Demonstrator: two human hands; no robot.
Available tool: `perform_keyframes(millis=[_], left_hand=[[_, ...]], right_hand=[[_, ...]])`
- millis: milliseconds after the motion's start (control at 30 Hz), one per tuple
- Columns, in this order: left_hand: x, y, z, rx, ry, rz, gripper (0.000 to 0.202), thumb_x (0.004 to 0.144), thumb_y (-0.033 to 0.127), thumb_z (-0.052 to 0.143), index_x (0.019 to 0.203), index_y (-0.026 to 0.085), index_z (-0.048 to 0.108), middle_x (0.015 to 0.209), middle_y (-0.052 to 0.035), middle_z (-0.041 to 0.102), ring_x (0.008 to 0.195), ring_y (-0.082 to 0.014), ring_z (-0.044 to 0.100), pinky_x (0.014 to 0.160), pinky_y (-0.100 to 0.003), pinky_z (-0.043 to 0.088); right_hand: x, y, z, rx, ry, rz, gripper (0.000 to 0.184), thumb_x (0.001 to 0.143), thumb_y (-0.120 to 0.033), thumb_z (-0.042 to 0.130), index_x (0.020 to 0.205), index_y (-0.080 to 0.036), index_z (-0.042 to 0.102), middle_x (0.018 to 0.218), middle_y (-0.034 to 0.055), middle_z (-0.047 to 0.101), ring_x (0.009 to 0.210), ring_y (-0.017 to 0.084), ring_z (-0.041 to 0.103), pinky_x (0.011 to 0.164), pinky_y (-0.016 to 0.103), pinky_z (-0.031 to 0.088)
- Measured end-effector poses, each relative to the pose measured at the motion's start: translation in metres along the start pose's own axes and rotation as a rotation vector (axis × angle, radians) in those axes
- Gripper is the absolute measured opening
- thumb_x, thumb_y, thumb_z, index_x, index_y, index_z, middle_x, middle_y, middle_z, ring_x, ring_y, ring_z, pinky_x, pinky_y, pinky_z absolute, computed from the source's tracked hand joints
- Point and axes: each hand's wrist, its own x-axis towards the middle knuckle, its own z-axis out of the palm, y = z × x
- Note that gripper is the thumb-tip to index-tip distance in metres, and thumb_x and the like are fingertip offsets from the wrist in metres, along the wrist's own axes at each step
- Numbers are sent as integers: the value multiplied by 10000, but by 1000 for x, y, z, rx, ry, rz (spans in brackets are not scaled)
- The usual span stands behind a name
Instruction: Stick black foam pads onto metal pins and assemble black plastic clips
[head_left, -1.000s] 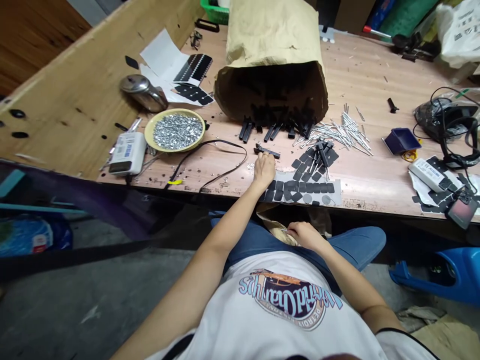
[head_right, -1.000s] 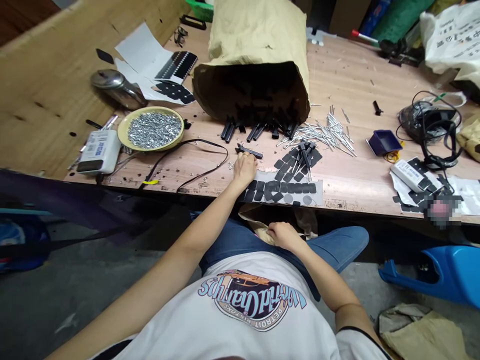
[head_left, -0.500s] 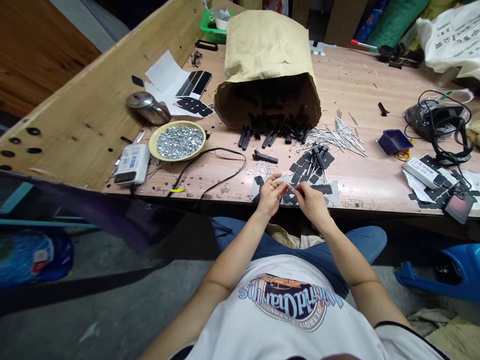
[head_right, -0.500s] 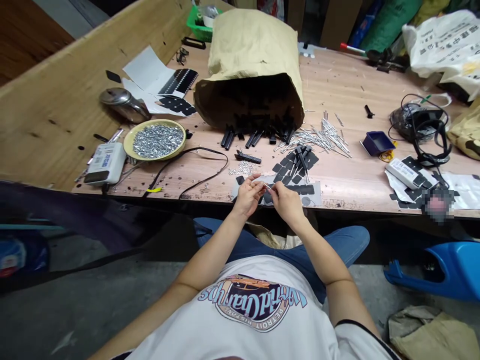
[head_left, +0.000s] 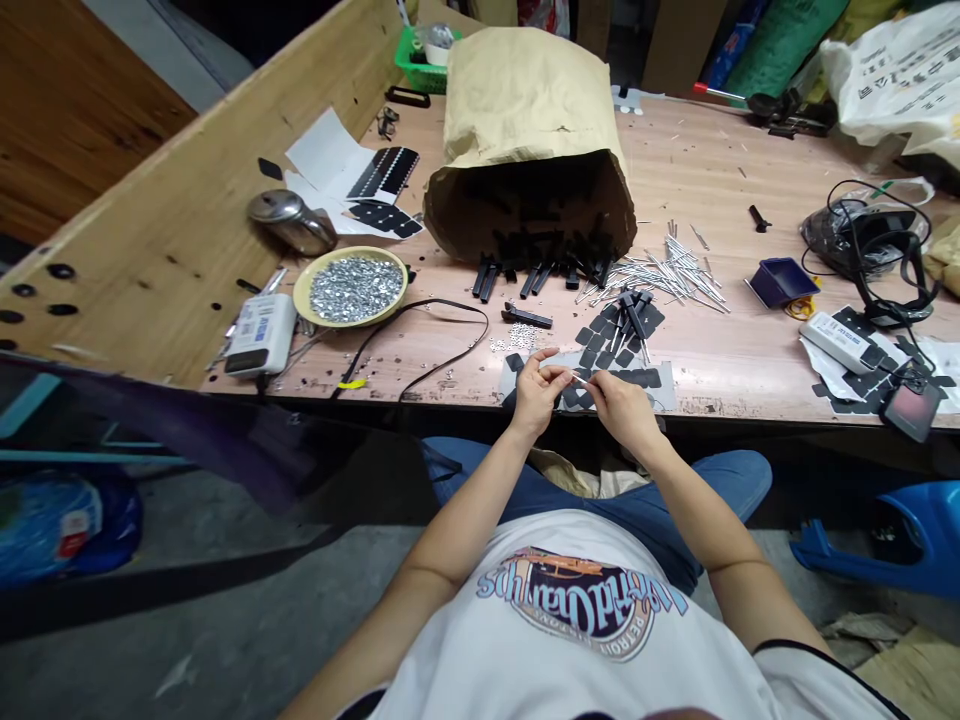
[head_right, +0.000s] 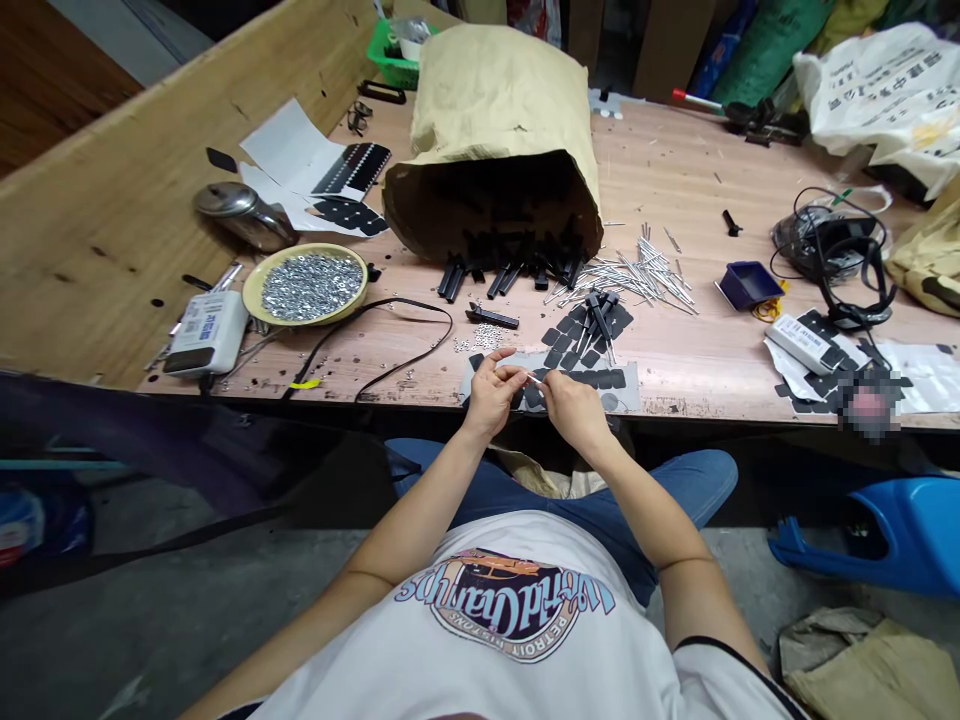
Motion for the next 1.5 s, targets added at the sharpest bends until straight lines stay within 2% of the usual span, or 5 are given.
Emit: perform_keyframes(millis=[433,667,867,1000,1500], left_hand=[[-3,1,-2,85,-125,48,534,616,361,789,1040,183,518,682,32,656,655,-100,643,697,-232,502],[-5,-10,0,124,-171,-19,520,691,336,732,1136,172,521,696,35,617,609,-70,584,651,-215,491],[-8,-19,5,305,-103,-37,548,705,266,716,1210,207,512,913,-27,620,764,-96,604,657,-203,483],[-4,-13,3,342,-42,9,460,747,320,676,1159,180,526,883,-34,613,771,-107,608,662,-211,491],[-2,3,-5,402,60,102,353,761,375,636,1032,162,562,815,-39,634,731,-124,634,682,-238,504]], right_hand=[[1,18,17,189,40,-71,248,939,-298,423,804,-181,596,723,41,661,666,155,616,609,228,373],[-23,43,32,378,155,-238,326,917,-320,429,1193,-230,576,965,67,626,814,163,614,734,286,487],[-37,79,49,79,352,287,357,887,-197,382,1090,-183,676,904,91,519,582,127,516,576,274,447],[-33,67,55,76,178,178,354,878,-187,403,1108,-224,670,896,67,495,550,104,476,593,260,444],[-22,64,55,272,190,235,335,889,-220,412,1061,-193,699,877,67,453,635,130,517,702,312,487]])
